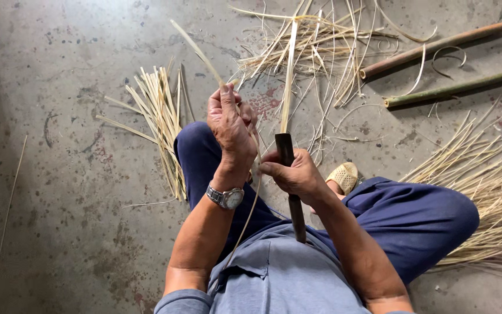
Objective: The person sits on the floor and uses a knife to split long bamboo strips into thinner slats. They repeatedly pick up strips, split them lengthwise, and place the finished slats into a pile on the floor.
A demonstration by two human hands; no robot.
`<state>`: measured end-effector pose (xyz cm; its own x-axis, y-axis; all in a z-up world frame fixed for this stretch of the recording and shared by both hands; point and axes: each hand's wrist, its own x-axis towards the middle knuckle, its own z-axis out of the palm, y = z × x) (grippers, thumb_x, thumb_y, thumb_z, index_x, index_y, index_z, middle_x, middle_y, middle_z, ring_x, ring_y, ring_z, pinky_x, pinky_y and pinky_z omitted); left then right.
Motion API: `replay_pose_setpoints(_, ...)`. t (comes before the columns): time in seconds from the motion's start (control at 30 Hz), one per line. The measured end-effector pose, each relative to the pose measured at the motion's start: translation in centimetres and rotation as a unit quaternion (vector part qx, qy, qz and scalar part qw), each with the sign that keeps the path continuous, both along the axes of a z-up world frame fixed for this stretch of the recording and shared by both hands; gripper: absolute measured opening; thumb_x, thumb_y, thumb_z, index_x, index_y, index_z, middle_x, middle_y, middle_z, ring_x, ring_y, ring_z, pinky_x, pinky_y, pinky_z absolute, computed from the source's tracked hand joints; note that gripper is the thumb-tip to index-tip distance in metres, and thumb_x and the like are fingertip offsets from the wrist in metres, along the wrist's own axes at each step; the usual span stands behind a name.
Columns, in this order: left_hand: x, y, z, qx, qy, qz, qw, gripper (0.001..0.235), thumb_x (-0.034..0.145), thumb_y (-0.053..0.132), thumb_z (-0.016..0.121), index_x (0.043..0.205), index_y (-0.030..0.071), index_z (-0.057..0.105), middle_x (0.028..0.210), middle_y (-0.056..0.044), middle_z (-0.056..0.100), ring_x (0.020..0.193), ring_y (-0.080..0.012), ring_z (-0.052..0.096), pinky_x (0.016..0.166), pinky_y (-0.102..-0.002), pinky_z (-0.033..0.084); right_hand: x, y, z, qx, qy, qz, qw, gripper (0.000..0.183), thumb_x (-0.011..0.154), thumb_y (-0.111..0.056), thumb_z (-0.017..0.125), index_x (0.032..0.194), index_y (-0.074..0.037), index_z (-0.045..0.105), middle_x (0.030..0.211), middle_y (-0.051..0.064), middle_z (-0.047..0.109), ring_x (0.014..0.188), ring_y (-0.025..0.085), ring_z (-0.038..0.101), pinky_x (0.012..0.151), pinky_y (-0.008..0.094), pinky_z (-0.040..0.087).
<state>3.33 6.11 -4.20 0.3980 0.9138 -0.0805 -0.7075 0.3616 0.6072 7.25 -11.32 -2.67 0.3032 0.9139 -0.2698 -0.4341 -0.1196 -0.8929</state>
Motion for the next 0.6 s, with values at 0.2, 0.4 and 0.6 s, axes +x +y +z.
replay_pose_setpoints(0.2,-0.9,0.9,-1.4,-0.022,0.023,0.018,0.999,0.023,0.105,0.027,0.059,0.109,0.004,0.057,0.088,-0.003,0.052,0.051,-0.0072,0.045,0.039,-0.024,0.034,0.4,-0.1,0.7,-0.006,0.008,0.002,1.000,0.022,0.097,-0.019,0.073,0.097,0.003,0.072,0.058,-0.004,0.056,0.044,0.003,0.043,0.039,0.021,0.029)
replay_pose_setpoints(0.4,0.0,0.7,-0.8,0.038,0.023,-0.031,0.999,0.030,0.110,0.030,0.062,0.116,0.001,0.058,0.091,-0.005,0.056,0.056,-0.0073,0.049,0.040,-0.023,0.037,0.3,0.8,-0.2,-0.001,0.009,0.045,0.999,0.014,0.093,-0.013,0.076,0.099,-0.001,0.074,0.063,-0.003,0.060,0.046,0.003,0.045,0.041,0.021,0.032)
replay_pose_setpoints(0.6,-5.1,2.3,2.3,0.427,0.390,-0.233,0.782,0.059,0.105,0.042,0.054,0.148,0.002,0.048,0.114,-0.012,0.071,0.106,-0.0179,0.069,0.090,-0.033,0.056,6.2,-0.4,-1.8,-0.020,0.011,-0.283,0.959,0.010,0.092,-0.021,0.072,0.093,-0.014,0.066,0.073,-0.003,0.068,0.050,0.004,0.051,0.041,0.020,0.039)
